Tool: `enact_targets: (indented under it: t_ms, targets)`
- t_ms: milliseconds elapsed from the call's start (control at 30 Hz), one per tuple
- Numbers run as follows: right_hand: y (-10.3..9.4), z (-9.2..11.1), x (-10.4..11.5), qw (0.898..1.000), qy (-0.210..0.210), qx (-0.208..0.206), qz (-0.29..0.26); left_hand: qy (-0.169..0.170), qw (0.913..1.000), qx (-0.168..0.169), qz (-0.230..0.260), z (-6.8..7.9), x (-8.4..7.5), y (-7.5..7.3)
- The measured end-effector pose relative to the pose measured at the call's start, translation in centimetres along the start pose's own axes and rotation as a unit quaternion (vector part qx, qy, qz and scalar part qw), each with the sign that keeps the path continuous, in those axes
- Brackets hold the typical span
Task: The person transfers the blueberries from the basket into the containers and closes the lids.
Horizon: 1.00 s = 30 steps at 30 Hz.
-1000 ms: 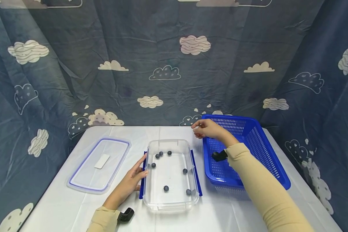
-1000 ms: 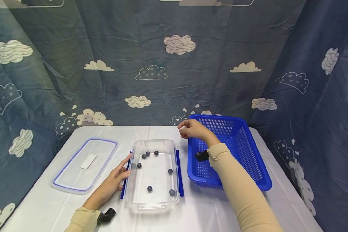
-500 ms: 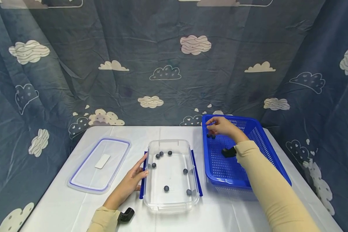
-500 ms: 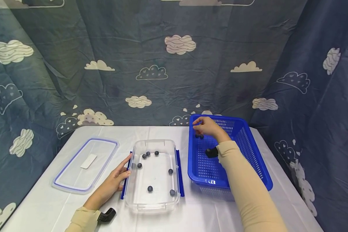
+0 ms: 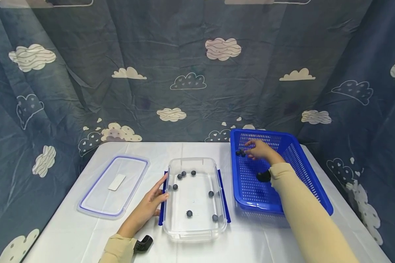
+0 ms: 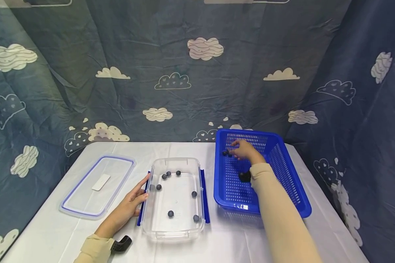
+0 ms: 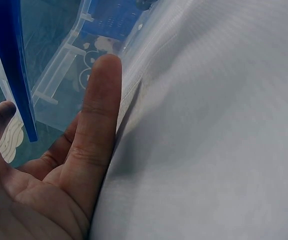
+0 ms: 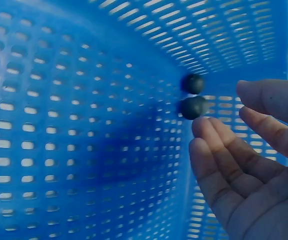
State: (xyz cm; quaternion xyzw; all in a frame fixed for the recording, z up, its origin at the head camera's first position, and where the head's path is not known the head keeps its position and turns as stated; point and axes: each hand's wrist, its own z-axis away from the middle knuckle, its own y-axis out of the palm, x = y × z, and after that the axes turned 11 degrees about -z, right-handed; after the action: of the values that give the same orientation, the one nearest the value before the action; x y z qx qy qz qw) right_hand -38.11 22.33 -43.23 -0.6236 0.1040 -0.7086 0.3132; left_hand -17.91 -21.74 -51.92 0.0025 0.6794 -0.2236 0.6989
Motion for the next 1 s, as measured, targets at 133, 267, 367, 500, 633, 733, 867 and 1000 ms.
enact_targets:
  t_ms: [133, 267, 367, 500, 633, 733, 867, 1000]
  targets:
    - [0.6, -0.2, -0.7, 0.998, 0.000, 0.008, 0.063, -0.001, 1.0000, 0.000, 0.004, 0.0, 0.0, 0.1]
    - [1.0, -0.2, -1.1, 0.993, -0.008, 0.013, 0.121, -0.003, 1.0000, 0.002, 0.009, -0.1, 0.0, 0.1]
    - [1.2, -0.4, -1.3, 0.990, -0.013, 0.014, 0.140, -0.007, 0.9999, 0.002, 0.011, -0.1, 0.0, 0.0]
    - [1.6, -0.6, -1.2, 0.988, -0.009, 0.011, 0.153, -0.013, 0.9999, -0.001, 0.008, -0.3, -0.1, -0.1]
    - [1.6, -0.5, -0.8, 0.984, -0.004, -0.001, 0.176, -0.010, 0.9999, -0.002, 0.004, -0.5, -0.3, -0.2]
    - [1.6, -0.4, -0.6, 0.983, -0.001, -0.001, 0.183, -0.011, 0.9999, -0.003, 0.004, -0.5, -0.4, -0.2]
    - [1.9, -0.2, -0.3, 0.983, 0.005, 0.000, 0.185, -0.014, 0.9999, -0.001, 0.003, -0.3, -0.3, -0.2]
    - [2.1, -0.2, -0.5, 0.981, 0.001, -0.006, 0.193, -0.014, 0.9999, -0.004, 0.004, -0.1, -0.1, -0.2]
